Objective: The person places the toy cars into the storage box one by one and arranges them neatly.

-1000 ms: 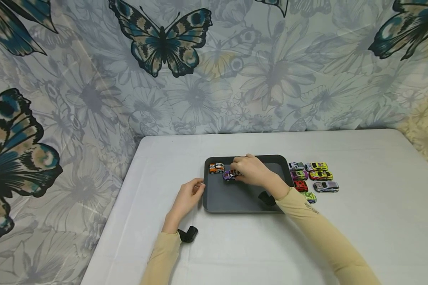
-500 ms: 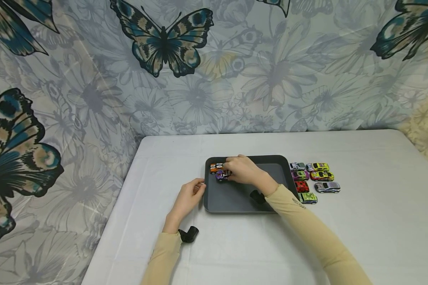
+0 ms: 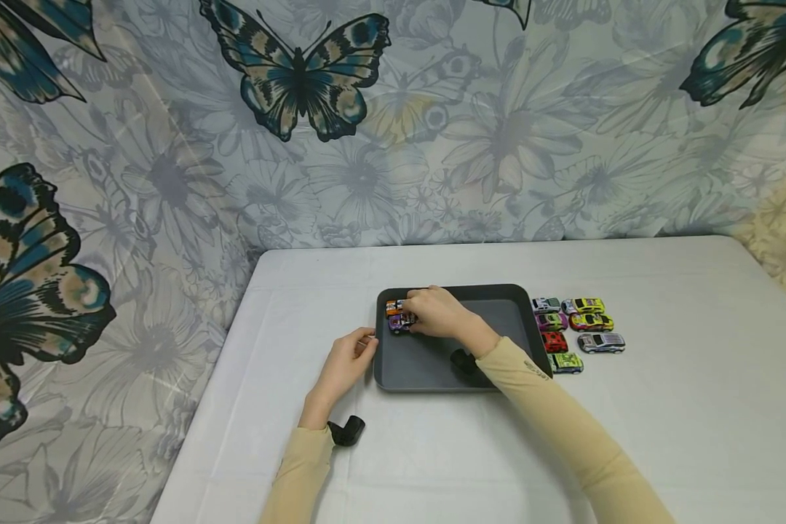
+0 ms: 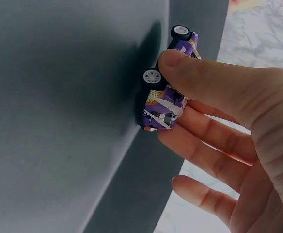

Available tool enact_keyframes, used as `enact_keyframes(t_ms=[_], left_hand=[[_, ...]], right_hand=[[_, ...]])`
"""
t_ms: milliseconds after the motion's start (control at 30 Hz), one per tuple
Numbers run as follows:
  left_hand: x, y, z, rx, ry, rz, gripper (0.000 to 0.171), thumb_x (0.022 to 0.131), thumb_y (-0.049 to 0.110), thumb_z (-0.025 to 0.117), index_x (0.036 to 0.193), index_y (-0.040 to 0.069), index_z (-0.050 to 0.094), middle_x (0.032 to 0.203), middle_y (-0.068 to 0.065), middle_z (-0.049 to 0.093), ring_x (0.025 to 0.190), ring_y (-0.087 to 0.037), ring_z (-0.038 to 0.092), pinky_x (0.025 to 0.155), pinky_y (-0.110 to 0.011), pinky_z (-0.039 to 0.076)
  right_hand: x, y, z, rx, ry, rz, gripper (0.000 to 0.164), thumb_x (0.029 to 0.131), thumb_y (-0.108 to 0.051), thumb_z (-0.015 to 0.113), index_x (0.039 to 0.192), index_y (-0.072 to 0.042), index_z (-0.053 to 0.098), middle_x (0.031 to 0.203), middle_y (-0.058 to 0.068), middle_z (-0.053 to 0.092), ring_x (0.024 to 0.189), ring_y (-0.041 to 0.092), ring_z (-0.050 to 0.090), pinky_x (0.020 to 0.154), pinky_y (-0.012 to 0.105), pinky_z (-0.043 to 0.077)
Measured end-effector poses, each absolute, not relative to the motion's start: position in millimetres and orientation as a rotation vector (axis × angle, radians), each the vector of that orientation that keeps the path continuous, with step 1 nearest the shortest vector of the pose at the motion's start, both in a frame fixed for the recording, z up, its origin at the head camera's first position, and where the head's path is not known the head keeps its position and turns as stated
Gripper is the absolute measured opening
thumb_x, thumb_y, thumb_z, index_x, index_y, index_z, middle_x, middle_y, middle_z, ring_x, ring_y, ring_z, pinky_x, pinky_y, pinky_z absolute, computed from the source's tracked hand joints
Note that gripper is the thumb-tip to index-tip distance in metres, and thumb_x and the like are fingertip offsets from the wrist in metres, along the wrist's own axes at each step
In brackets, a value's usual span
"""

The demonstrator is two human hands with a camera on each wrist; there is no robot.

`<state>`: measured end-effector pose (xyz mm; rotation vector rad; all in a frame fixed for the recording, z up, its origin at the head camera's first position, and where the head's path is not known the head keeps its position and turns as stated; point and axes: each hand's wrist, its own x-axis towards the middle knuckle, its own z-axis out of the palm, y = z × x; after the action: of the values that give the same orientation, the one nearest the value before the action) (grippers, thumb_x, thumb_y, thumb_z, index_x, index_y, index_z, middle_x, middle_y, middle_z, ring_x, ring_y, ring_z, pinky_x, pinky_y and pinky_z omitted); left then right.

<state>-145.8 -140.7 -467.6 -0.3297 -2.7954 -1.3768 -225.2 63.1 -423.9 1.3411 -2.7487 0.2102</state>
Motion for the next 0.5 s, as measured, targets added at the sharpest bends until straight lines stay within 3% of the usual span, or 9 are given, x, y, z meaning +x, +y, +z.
enact_keyframes(t_ms=[500], left_hand=[[-146.0,-141.7,-466.3,-0.366,-2.78,-1.382,0.028,0.095,0.015,0.054,0.115,-0.002,0.06,0.091,-0.008,0.066,0.073,-0.013,0.062,0.064,-0.026,0.05]], right_hand=[[-225.4,52.6,-430.2,1.35,-2.749,0.179,0.03,0.071,-0.023,0.081,0.096,-0.009,0.069,0.084,0.002,0.062,0.078,0.017,0.061,0.071,0.036,0.049]])
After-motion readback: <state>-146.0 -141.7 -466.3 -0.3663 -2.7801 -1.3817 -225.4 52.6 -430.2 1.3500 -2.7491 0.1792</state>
